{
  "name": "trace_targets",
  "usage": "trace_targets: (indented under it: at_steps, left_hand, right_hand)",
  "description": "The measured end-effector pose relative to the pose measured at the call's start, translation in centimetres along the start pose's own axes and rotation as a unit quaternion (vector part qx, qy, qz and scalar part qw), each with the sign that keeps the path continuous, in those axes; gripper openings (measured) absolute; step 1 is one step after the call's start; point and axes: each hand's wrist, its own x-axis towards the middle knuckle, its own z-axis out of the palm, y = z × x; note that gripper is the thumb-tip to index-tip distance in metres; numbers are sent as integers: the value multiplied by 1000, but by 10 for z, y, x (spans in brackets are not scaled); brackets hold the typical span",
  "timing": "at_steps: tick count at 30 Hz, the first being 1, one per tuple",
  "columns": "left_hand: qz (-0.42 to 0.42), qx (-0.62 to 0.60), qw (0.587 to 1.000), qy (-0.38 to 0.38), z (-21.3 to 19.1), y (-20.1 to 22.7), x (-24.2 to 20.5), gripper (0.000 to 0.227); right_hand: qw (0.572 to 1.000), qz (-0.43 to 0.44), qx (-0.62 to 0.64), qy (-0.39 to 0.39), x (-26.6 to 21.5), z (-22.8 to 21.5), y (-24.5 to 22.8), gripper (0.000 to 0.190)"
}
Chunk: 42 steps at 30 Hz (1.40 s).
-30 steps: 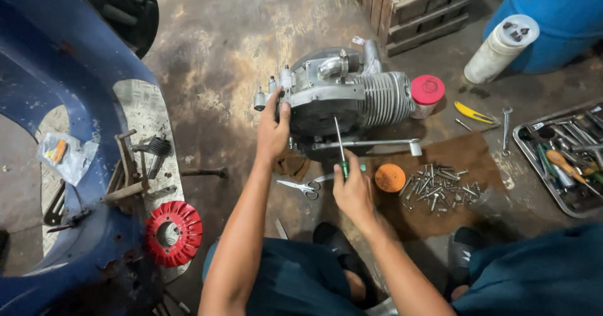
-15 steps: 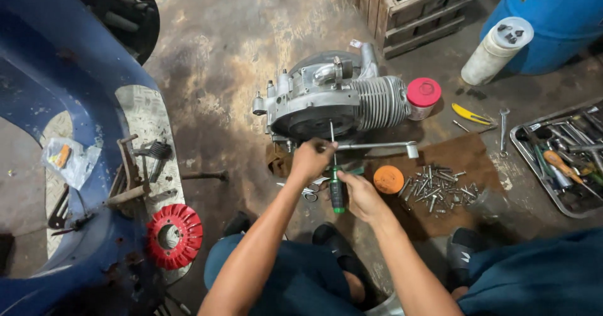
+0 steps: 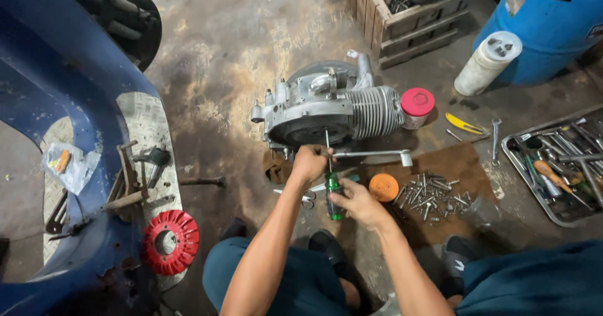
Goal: The person works on a disassembled engine block, sorting through a pile of bolts and nuts on a cloth. They select a bolt, pick up a screwdriver from a tray, and use it to tighten a bolt into the engine casing.
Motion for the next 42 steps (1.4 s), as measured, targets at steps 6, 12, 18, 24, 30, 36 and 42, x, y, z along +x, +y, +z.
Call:
trace_targets:
  at_steps: [6,12,18,24,30,36,42]
  left_hand:
    - [7,-66,998,-20,0,-5,12,24]
    - [2,-179,984,-4,-9,0,4,43]
    - [-9,-233,972,-29,-1,3,2,29]
    - [5,-148,989,8,-2,0,6,42]
    - [-3,-232,973,1,6,-2,11,33]
    - [14,-160,987,21,17,3,13,24]
    - [-3,-157,987,46,8,-2,18,32]
  right_hand:
    - [983,3,170,-69,0,-12,8,66]
    - [984,-1,157,-82,2,-8,10,48]
    - [988,5,139,-73,1,-8,-5,35]
    - [993,-12,115,-31,-2,-2,-13,46]
    - [982,32,181,-32,-22,9,-61,21]
    - [998,-16,63,-14,6,-4,-11,33]
    - [977,24,211,15,-22,17,-63,37]
